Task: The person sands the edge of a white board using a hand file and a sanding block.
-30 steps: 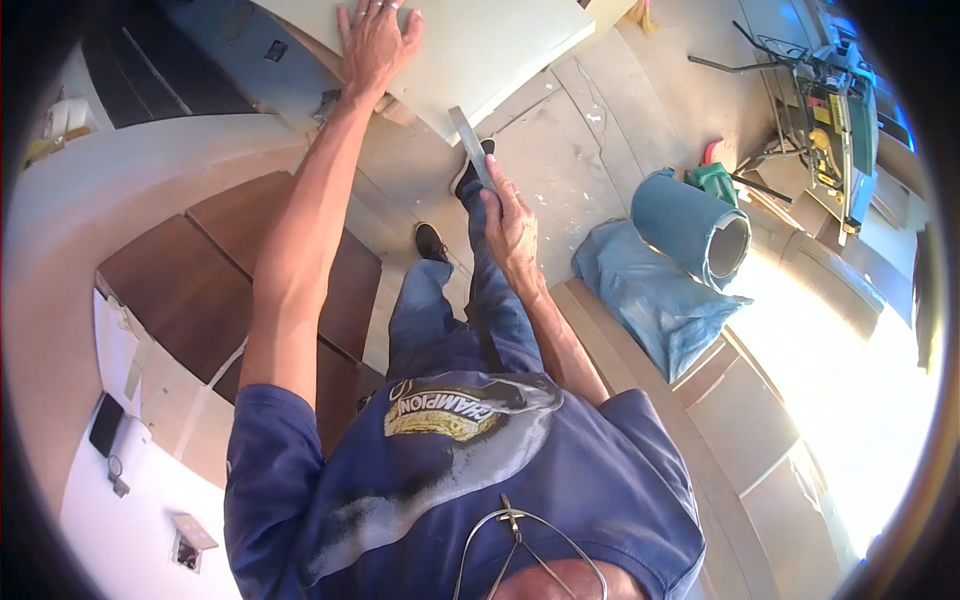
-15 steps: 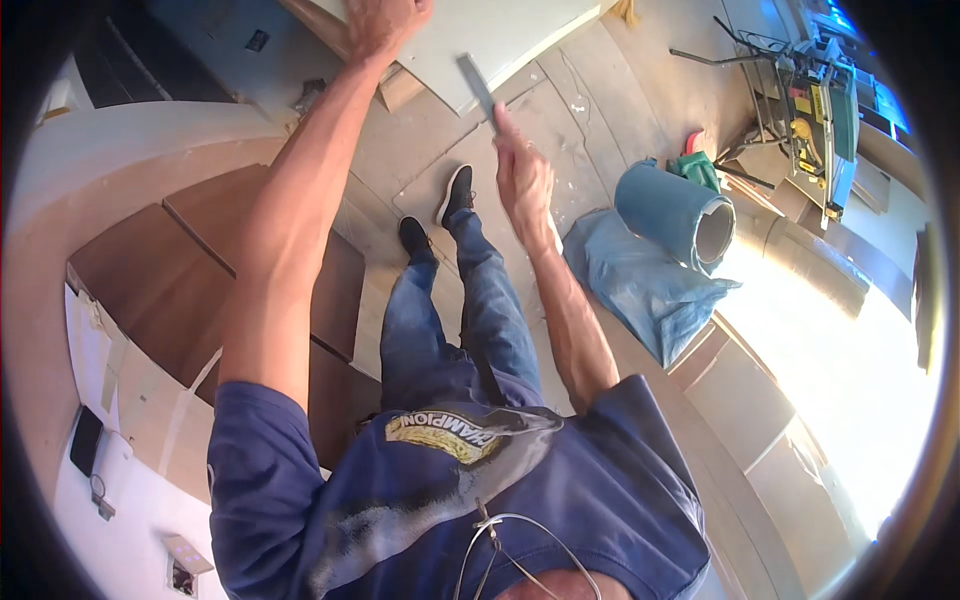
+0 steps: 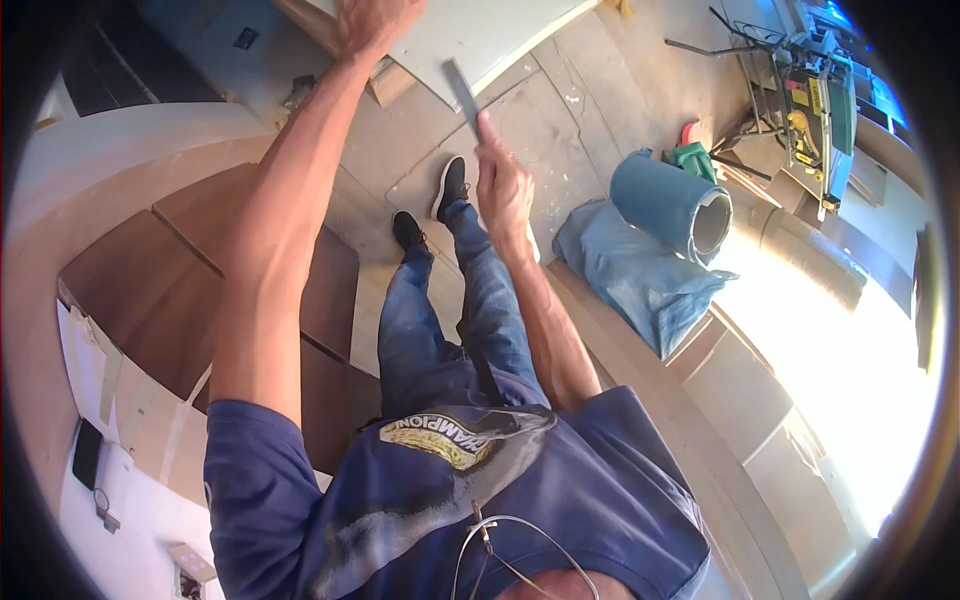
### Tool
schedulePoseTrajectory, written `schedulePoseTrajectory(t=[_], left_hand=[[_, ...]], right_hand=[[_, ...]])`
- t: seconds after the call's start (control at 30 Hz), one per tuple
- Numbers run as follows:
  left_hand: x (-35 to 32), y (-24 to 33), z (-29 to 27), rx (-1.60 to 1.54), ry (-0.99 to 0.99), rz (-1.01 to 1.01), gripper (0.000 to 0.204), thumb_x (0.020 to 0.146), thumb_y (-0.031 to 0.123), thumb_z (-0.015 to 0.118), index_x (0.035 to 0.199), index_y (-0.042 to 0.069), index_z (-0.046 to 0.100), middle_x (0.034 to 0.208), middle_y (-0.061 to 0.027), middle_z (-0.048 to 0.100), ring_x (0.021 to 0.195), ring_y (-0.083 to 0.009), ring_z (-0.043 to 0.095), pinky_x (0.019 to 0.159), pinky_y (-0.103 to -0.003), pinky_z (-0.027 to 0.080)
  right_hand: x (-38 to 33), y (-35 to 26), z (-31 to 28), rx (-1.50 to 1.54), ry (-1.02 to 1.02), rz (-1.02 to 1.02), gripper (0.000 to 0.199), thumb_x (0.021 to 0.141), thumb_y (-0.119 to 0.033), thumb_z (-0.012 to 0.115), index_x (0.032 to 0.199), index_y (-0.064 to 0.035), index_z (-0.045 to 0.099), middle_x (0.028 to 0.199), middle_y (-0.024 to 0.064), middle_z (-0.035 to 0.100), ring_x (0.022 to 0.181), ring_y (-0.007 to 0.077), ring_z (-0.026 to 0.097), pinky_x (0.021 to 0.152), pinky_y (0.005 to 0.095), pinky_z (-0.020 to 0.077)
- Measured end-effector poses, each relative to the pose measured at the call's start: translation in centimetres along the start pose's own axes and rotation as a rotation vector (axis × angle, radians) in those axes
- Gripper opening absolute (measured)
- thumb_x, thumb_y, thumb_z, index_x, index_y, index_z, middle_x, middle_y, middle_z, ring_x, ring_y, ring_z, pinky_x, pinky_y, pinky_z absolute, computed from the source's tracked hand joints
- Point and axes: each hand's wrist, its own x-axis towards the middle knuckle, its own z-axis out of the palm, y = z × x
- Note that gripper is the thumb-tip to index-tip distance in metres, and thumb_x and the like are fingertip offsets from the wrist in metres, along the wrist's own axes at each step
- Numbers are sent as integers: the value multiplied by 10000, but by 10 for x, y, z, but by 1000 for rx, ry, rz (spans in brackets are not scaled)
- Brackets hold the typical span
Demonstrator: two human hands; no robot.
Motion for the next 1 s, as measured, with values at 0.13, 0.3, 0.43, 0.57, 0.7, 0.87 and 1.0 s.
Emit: schedulePoseTrajectory(t=[0.13,0.3,0.43,0.57,0.7,0.87,1.0], left_hand=[[5,-16,-16,30,-4,-6,533,1132,316,420,1617,103,368,1711,-92,318,1607,-283,223,1338,-526,58],[4,0,-3,15,-54,-2,537,1130,324,420,1615,99,370,1712,-94,314,1605,-279,228,1337,-524,64],[3,-2,4,34,-4,31,544,1132,329,415,1622,99,360,1714,-92,312,1607,-276,224,1336,-525,59],[1,-19,-8,113,-23,-22,544,1135,327,405,1628,101,351,1716,-91,308,1607,-278,223,1336,-524,62],[7,-5,-4,67,-54,4,541,1138,324,394,1627,95,353,1718,-97,301,1608,-283,218,1336,-522,63],[3,-17,-3,16,-26,27,547,1134,332,403,1622,87,366,1716,-97,306,1608,-286,219,1335,-521,70],[7,-19,-5,58,-55,44,550,1131,334,411,1619,85,371,1713,-100,313,1606,-289,223,1336,-512,79]], right_hand=[[69,-24,0,16,-8,6,492,1031,-71,558,1494,-234,594,950,211,733,845,401,723,749,481,552],[-2,8,5,-7,58,-70,525,1010,-62,591,1499,-253,593,921,215,720,829,398,723,739,464,559],[41,-14,4,23,50,-29,454,1016,-57,582,1451,-173,635,941,245,720,775,376,726,730,425,556],[55,-19,17,34,45,-68,479,994,-55,607,1449,-200,638,860,214,700,737,393,686,689,454,539],[-6,-11,5,31,9,54,473,990,-51,596,1438,-193,648,869,207,714,772,401,705,698,470,541],[71,-20,4,-12,47,-78,464,992,-59,599,1437,-180,645,881,209,717,766,393,706,684,464,536],[22,-9,8,-16,23,-52,482,1004,-20,575,1462,-162,624,969,233,743,788,392,732,715,420,552]])
